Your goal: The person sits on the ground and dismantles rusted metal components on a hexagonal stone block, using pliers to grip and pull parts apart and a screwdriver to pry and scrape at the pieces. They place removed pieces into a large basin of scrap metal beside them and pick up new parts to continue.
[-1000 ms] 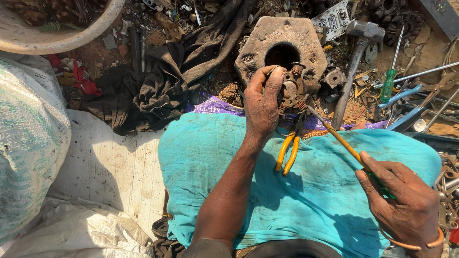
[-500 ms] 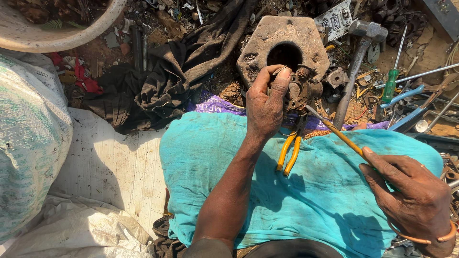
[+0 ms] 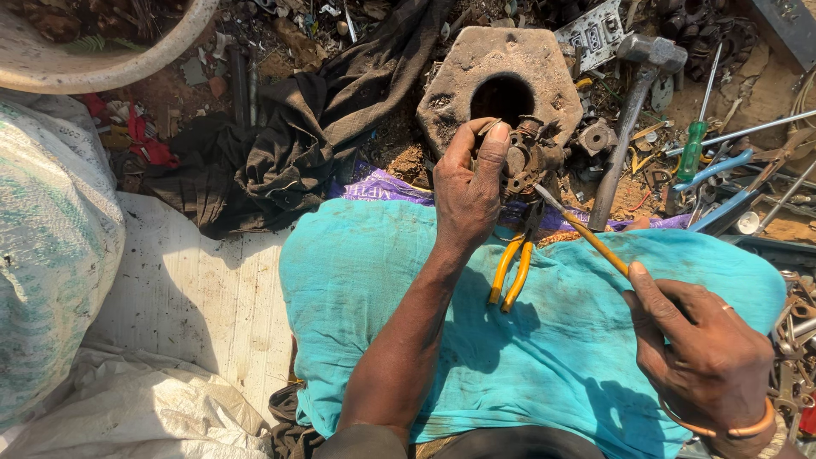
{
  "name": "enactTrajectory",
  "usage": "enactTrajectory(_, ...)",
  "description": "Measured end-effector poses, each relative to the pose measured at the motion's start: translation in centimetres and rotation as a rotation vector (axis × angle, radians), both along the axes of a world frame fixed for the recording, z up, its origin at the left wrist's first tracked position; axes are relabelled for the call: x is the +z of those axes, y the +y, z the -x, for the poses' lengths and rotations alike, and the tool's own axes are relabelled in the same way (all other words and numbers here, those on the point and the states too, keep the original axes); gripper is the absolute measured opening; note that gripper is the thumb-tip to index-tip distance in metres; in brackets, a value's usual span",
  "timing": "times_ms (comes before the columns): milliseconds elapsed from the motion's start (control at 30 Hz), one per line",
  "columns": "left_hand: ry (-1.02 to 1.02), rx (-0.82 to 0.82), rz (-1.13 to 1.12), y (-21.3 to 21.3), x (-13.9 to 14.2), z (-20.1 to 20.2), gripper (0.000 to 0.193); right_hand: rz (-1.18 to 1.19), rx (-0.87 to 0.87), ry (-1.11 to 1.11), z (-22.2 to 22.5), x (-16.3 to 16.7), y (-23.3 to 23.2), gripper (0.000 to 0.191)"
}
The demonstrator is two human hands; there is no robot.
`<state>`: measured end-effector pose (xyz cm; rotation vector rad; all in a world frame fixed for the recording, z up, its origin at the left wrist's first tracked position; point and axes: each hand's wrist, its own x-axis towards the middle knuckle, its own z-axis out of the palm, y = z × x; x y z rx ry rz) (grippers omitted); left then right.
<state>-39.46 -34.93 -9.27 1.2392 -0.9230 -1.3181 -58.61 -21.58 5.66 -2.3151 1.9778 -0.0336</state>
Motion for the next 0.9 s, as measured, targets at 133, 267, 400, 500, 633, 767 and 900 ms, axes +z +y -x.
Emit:
enactTrajectory(133, -0.014, -0.07, 0.039, 0.8, 0.2, 1.4, 0.039, 0.172, 0.065, 0.107, -0.7, -1.1, -0.1, 0.047)
enactTrajectory(267, 0.073, 0.056, 0.054, 1.4, 0.2, 2.5, 0.035, 0.187, 0.025, -0.004, 0.1, -2.0, 0.1, 0.043)
enactTrajectory(400, 0.341, 0.038, -0.006, 0.5, -0.5, 1.8, 0.032, 0.114, -0.229, -0.425, 0.6, -3.3, 1.6, 0.036)
enactTrajectory(500, 0.402, 0.029, 0.039, 0.3, -0.6, 1.5, 0.031, 0.09, -0.556, -0.929, 0.0, -4.9, 2.1, 0.036)
enactTrajectory(633, 0.368, -0.054, 0.095, 0.9, 0.0, 1.2, 0.032, 0.028, -0.644, -1.235, -1.0, -5.8, 0.7, 0.03)
enactTrajectory(767, 0.293, -0.091, 0.192, 1.2, 0.9, 1.0, 0.031, 0.212, -0.414, -0.891, -3.3, -5.4, -1.8, 0.031)
enactTrajectory(900, 0.205, -0.176, 0.194, 1.7, 1.9, 0.8, 0.031, 0.37, -0.093, -0.594, -5.0, -5.0, -4.7, 0.026)
